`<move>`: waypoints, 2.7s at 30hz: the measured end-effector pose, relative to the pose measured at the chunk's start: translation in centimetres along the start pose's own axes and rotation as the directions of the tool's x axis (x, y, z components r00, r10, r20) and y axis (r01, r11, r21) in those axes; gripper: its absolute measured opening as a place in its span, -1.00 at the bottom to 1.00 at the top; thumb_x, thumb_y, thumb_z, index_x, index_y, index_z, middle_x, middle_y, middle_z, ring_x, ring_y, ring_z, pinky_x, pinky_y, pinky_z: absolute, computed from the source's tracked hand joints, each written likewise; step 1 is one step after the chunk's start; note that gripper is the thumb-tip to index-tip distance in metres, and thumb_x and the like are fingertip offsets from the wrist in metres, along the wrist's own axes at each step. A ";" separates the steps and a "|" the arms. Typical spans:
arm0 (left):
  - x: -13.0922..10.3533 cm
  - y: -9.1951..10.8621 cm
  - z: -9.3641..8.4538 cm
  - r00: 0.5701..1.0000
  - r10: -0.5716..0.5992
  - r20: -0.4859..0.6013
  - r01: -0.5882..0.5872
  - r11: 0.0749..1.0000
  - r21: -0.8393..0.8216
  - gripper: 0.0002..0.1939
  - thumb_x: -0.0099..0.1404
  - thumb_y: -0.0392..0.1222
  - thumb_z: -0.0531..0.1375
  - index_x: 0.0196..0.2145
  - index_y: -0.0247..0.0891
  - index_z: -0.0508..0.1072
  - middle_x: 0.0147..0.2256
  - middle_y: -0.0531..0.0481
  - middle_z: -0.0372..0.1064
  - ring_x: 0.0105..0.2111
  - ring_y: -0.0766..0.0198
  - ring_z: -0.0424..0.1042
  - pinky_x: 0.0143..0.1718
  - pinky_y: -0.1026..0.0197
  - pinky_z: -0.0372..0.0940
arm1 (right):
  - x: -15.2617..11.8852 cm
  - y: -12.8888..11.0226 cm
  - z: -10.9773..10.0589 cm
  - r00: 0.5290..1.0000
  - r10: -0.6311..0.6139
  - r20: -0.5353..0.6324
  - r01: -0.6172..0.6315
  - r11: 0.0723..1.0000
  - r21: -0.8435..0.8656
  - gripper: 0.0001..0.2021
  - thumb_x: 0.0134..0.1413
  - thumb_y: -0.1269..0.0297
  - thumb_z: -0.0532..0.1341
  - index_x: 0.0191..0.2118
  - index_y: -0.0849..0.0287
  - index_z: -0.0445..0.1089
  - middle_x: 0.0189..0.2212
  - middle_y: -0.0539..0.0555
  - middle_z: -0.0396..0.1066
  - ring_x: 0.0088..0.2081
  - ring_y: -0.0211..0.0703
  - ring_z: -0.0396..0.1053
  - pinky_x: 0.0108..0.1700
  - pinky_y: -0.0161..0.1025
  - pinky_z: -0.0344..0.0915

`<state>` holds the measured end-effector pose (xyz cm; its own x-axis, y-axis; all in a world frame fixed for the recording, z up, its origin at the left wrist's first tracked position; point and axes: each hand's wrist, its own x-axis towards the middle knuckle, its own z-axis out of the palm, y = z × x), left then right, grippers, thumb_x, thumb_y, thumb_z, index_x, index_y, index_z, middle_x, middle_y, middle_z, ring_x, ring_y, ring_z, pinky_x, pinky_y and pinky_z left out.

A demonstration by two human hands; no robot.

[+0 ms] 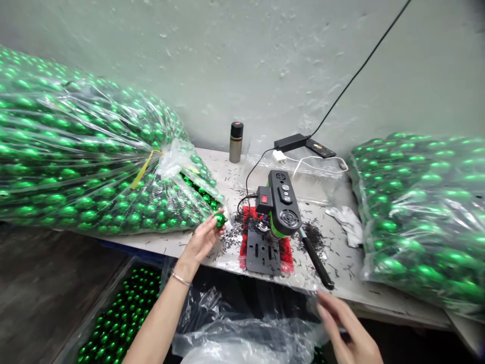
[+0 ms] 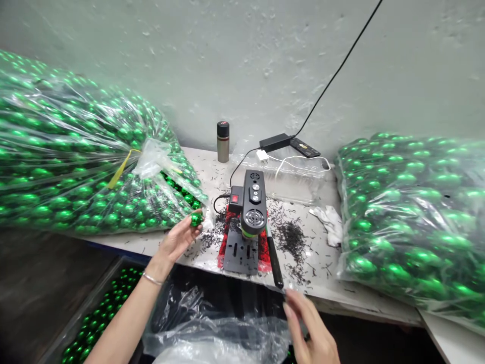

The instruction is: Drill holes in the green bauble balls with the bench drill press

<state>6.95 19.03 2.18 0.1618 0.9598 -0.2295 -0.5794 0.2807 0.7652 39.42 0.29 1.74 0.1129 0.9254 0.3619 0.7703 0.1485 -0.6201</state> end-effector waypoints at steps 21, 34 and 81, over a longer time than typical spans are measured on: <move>-0.5 -8.9 4.7 0.855 0.206 0.476 -0.500 0.088 0.861 -0.67 0.31 -0.08 0.24 0.01 -0.20 0.47 -0.03 -0.16 0.51 -0.01 0.01 0.44 0.14 -0.13 0.15 | 9.1 -7.7 2.9 0.770 -0.495 -0.403 0.499 0.860 -0.104 -0.52 0.14 0.35 0.25 0.18 0.22 0.27 -0.06 0.24 0.44 -0.02 -0.02 0.44 -0.10 -0.11 0.52; 0.3 -10.8 4.6 0.875 0.287 0.390 -0.463 0.262 0.847 -0.66 0.20 0.01 0.33 -0.10 -0.14 0.54 -0.11 -0.09 0.49 -0.06 0.03 0.36 0.12 -0.06 0.06 | 10.0 -8.2 4.3 0.849 -0.387 -0.360 0.460 0.876 0.144 -0.75 0.26 0.39 -0.01 -0.45 0.15 0.24 -0.47 0.04 0.32 -0.39 -0.23 0.34 -0.37 -0.26 0.27; 7.2 1.0 -0.5 0.949 0.236 0.210 -0.152 -0.242 0.958 -0.91 0.02 -0.38 0.33 -0.46 -0.27 0.53 -0.45 -0.16 0.42 -0.29 -0.04 0.45 -0.17 0.07 0.23 | 10.0 -8.3 5.9 0.816 -0.320 -0.482 0.462 0.862 0.210 -0.71 0.18 0.55 0.00 -0.53 0.13 0.16 -0.61 -0.04 0.17 -0.45 -0.22 0.29 -0.43 -0.25 0.17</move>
<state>7.11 26.23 0.95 0.1847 0.9788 0.0889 0.8811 -0.2050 0.4263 30.46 10.40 6.34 0.1483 0.5391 0.8291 0.5841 0.6288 -0.5133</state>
